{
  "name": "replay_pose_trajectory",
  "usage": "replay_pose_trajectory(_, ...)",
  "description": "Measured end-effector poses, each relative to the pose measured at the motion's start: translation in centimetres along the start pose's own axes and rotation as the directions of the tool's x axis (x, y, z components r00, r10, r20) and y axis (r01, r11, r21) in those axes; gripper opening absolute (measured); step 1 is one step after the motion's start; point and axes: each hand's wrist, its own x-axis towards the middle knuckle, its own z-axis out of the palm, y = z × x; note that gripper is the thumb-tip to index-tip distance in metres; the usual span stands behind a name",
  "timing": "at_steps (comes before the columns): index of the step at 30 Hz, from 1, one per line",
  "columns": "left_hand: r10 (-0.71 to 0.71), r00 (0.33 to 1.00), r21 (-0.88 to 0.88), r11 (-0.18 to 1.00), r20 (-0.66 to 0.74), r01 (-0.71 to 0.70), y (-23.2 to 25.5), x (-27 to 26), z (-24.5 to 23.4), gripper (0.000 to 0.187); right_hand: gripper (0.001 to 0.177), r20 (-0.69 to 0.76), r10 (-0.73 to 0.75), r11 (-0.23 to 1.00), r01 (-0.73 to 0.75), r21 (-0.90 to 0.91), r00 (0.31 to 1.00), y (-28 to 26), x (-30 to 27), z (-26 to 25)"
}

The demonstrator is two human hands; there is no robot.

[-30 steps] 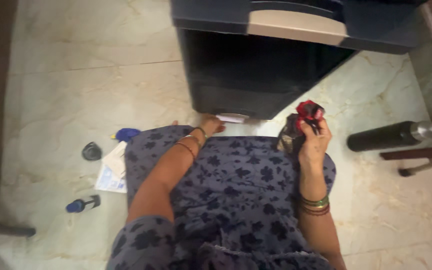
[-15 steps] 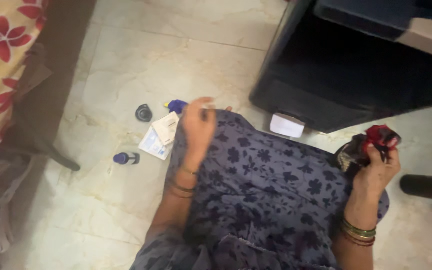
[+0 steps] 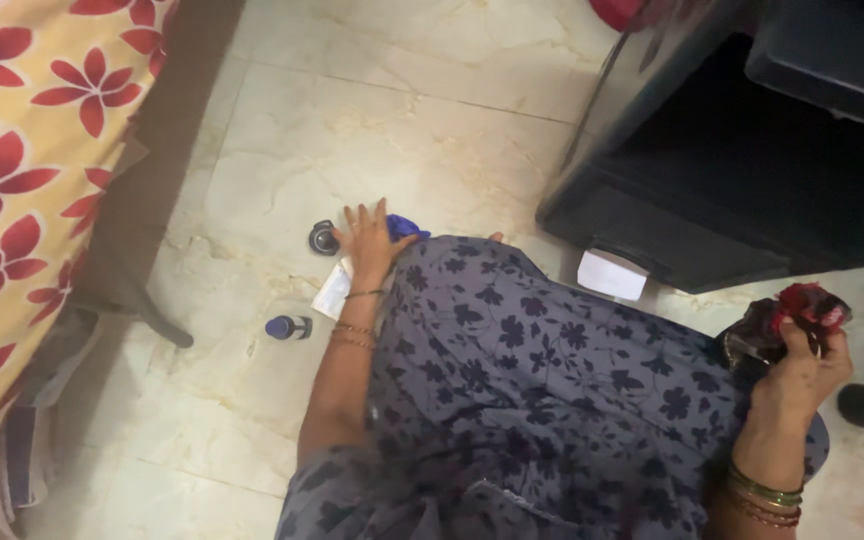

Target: The person wipes the interior and exterior of a plastic air cooler using a cloth, cleaning the grill and various plastic panels by hand while sitting on the tiled floor.

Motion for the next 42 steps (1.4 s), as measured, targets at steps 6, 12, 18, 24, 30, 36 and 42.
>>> replay_pose_trajectory(6,0.059,0.997,-0.076,0.996,0.053,-0.055,0.4,2.8,3.4,0.032,0.032,-0.037,0.015,1.0,-0.016,-0.016,0.999,0.3,0.2,0.1)
replay_pose_trajectory(12,-0.254,0.938,-0.622,0.781,-0.236,0.055,-3.1,4.8,3.0,0.026,0.031,-0.033,0.034,0.999,-0.035,-0.041,0.999,0.7,0.7,0.3)
replay_pose_trajectory(18,-0.165,0.954,-0.96,-0.166,0.252,0.225,-3.9,6.1,-2.5,0.018,0.033,-0.049,0.006,0.999,-0.008,-0.045,0.999,1.8,0.9,-0.5)
replay_pose_trajectory(24,0.248,0.899,-0.933,0.101,0.36,0.346,6.8,4.0,-12.4,0.021,0.04,-0.037,0.005,1.0,-0.005,0.02,0.999,2.2,0.9,-1.0)
replay_pose_trajectory(30,0.819,0.47,-0.93,0.196,0.329,0.309,21.2,1.4,-17.6,0.025,0.039,-0.12,0.075,0.997,-0.072,0.033,0.99,1.1,0.1,-0.1)
replay_pose_trajectory(36,0.692,0.666,-0.853,-0.14,0.278,0.502,39.1,3.9,-13.1,0.03,0.037,-0.078,0.056,0.998,-0.056,0.01,0.995,0.3,-0.1,0.3)
replay_pose_trajectory(42,0.506,0.839,-0.733,-0.491,0.199,0.47,49.8,6.7,-9.3,0.036,0.035,-0.061,0.133,0.991,-0.13,0.043,0.989,-0.8,-0.4,0.8)
